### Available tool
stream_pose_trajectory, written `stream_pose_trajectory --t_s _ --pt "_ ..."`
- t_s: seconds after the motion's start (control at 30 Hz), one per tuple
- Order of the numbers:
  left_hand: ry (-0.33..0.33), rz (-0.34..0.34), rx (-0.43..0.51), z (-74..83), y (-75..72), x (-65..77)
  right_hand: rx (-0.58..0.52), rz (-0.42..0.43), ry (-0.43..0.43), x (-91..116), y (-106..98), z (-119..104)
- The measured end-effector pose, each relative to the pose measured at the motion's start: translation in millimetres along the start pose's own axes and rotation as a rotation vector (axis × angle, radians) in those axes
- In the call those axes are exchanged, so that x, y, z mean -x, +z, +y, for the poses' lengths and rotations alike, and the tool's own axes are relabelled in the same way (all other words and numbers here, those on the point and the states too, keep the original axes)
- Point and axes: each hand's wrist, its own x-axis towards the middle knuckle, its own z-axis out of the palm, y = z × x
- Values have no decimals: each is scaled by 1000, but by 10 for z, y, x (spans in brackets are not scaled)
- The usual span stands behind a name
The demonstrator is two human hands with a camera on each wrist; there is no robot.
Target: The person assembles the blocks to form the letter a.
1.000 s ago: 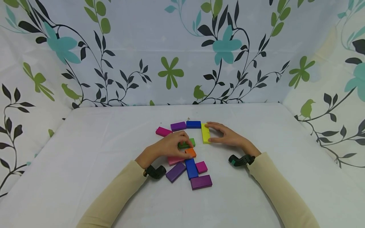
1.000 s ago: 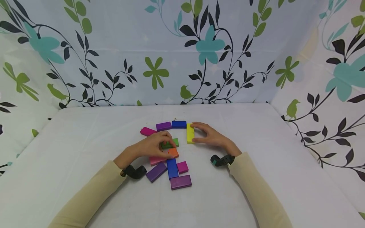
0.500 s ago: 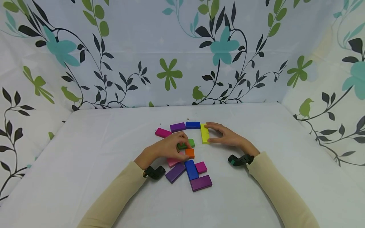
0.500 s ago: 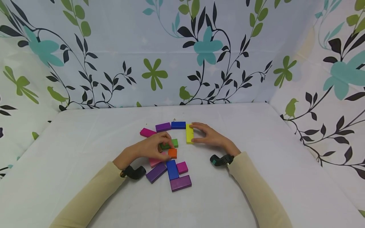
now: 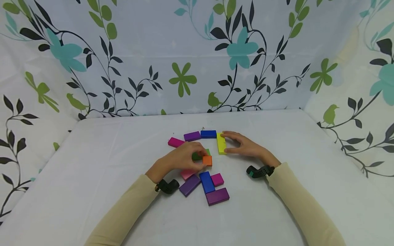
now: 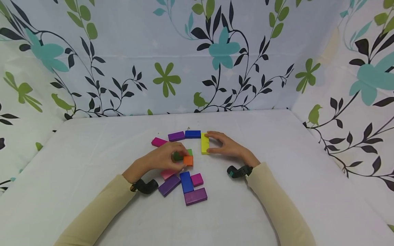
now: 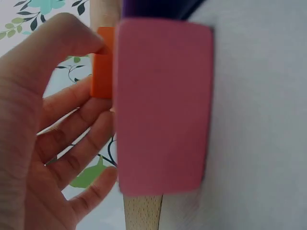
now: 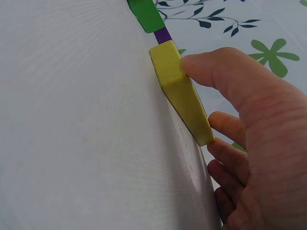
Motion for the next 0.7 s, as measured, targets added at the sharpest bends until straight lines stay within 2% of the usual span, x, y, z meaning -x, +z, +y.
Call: stream_pose_trajectory --t_s 0.17,0.47,0.7 --pt "10 5 22 69 -8 -47 5 3 1 4 -12 -3" --pt "-32 -46 21 192 -11 -148 -4 -2 0 2 -1 -6" --pt "26 -49 17 330 -68 -239 3 2 -31 11 -8 -8"
